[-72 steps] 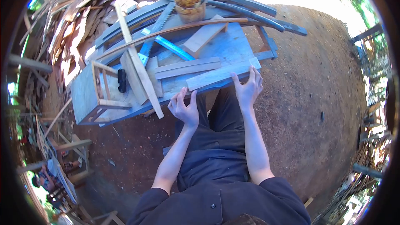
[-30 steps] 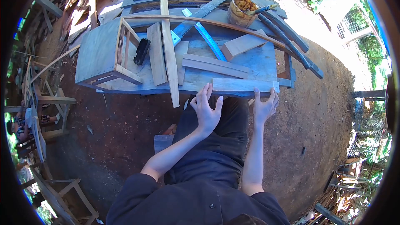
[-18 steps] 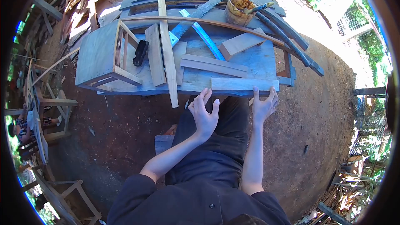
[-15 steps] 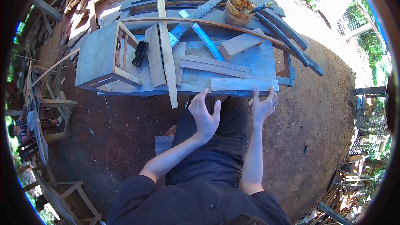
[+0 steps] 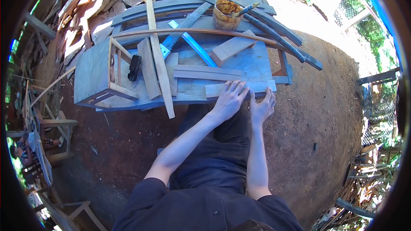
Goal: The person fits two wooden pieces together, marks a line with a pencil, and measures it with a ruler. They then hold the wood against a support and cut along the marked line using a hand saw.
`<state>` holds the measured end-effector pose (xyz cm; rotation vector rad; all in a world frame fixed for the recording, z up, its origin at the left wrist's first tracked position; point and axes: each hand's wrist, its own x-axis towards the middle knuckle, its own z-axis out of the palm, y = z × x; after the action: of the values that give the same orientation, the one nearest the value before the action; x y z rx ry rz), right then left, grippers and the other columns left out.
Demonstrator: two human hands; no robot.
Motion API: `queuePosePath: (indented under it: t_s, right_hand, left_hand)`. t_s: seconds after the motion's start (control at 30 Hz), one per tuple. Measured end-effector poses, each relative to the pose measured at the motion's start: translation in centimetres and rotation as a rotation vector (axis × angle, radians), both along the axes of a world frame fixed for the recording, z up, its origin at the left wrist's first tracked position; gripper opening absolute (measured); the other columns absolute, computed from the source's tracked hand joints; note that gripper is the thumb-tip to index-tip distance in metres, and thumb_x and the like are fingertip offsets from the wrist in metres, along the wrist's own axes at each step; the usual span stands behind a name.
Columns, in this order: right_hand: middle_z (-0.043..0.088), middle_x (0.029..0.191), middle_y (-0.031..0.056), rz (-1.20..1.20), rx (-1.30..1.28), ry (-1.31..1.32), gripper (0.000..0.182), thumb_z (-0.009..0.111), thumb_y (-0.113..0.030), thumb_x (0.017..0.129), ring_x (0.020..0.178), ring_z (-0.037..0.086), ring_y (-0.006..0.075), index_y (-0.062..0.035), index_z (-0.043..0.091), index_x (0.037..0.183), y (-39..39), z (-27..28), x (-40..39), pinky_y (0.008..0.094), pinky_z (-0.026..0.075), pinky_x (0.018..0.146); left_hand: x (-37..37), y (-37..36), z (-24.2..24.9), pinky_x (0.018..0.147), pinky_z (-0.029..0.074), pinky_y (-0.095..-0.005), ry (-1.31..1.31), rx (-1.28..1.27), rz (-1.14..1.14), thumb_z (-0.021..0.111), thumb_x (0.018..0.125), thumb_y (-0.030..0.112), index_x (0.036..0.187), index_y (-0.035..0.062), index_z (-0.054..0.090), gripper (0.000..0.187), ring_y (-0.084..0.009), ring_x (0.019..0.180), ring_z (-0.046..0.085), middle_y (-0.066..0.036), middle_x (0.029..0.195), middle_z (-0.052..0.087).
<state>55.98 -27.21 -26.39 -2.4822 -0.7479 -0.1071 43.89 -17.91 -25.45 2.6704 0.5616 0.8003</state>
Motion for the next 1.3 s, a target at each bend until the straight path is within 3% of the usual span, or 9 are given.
queuePosePath:
  t_s: [0.57,0.67,0.8,0.83,0.87,1.0,1.07,1.17,1.3]
  right_hand:
    - [0.049,0.147,0.0153,-0.014,0.051,0.131,0.081,0.079,-0.047,0.086,0.141,0.042,0.0335,-0.0023,0.048,0.146,0.7,1.5,0.1,0.0540,0.034,0.112]
    - [0.054,0.143,0.0161,-0.073,0.216,-0.030,0.067,0.077,-0.039,0.089,0.138,0.045,0.0342,-0.0009,0.054,0.139,2.9,4.0,-0.8,0.0525,0.036,0.111]
    - [0.070,0.111,0.0156,0.362,0.496,0.000,0.032,0.070,-0.023,0.095,0.109,0.065,0.0325,-0.0005,0.067,0.118,7.6,7.6,-3.0,0.0432,0.049,0.095]
    - [0.074,0.098,0.0153,0.511,0.518,0.067,0.023,0.069,-0.018,0.096,0.095,0.071,0.0321,0.0002,0.071,0.110,9.3,8.0,-3.5,0.0401,0.055,0.086]
    - [0.074,0.095,0.0144,0.584,0.501,0.035,0.019,0.068,-0.017,0.096,0.090,0.072,0.0324,-0.0004,0.072,0.106,11.2,8.2,-4.3,0.0401,0.055,0.081]
    - [0.075,0.093,0.0145,0.784,0.289,-0.061,0.019,0.067,-0.019,0.095,0.086,0.073,0.0350,-0.0007,0.072,0.094,17.9,7.9,-7.1,0.0420,0.056,0.074]
    - [0.075,0.086,0.0144,0.822,-0.039,-0.339,0.017,0.067,-0.019,0.092,0.084,0.074,0.0304,-0.0040,0.073,0.087,20.9,5.1,-7.9,0.0424,0.055,0.070]
    - [0.074,0.081,0.0119,0.760,-0.354,-0.458,0.010,0.068,-0.015,0.088,0.086,0.075,0.0256,-0.0090,0.075,0.086,23.3,4.2,-9.1,0.0407,0.051,0.068]
    - [0.075,0.081,0.0089,0.798,-0.454,-0.456,0.009,0.068,-0.011,0.085,0.086,0.074,0.0225,-0.0121,0.076,0.087,24.1,4.5,-9.5,0.0384,0.047,0.072]
  left_hand:
    - [0.3,0.3,-1.1,0.109,0.042,-0.0454,-0.025,0.005,0.061,0.066,0.084,0.009,0.131,0.0138,0.068,0.047,-0.0328,0.128,0.052,-0.016,0.135,0.057]
    - [0.3,0.1,-0.7,0.111,0.041,-0.0448,-0.046,-0.017,0.052,0.058,0.087,0.013,0.126,0.0071,0.070,0.041,-0.0322,0.130,0.051,-0.017,0.135,0.057]
    - [0.0,0.1,-0.7,0.112,0.040,-0.0435,0.023,-0.021,0.036,0.059,0.088,0.011,0.123,0.0040,0.069,0.037,-0.0307,0.131,0.051,-0.018,0.136,0.057]
    - [0.3,-0.2,-1.7,0.107,0.043,-0.0452,-0.154,-0.270,0.038,0.064,0.088,0.014,0.124,0.0036,0.067,0.039,-0.0317,0.128,0.052,-0.018,0.132,0.058]
    - [0.6,-0.4,-2.3,0.103,0.046,-0.0469,-0.332,-0.516,0.038,0.069,0.087,0.017,0.126,0.0033,0.064,0.042,-0.0327,0.125,0.054,-0.017,0.129,0.059]
    - [1.4,-0.2,-2.7,0.100,0.047,-0.0485,-0.274,-0.464,0.154,0.066,0.091,0.019,0.135,0.0065,0.058,0.046,-0.0337,0.123,0.054,-0.018,0.132,0.057]
    - [1.0,0.2,-3.8,0.100,0.046,-0.0497,-0.168,-0.094,0.087,0.063,0.094,0.019,0.140,0.0096,0.056,0.048,-0.0349,0.121,0.053,-0.018,0.136,0.054]
    - [0.8,0.2,-3.8,0.100,0.046,-0.0511,-0.243,0.009,0.070,0.062,0.093,0.019,0.146,0.0138,0.053,0.054,-0.0356,0.120,0.053,-0.017,0.140,0.051]
    - [0.6,0.0,-4.2,0.103,0.044,-0.0518,-0.255,0.052,0.077,0.061,0.093,0.019,0.149,0.0162,0.052,0.057,-0.0360,0.122,0.052,-0.018,0.140,0.051]
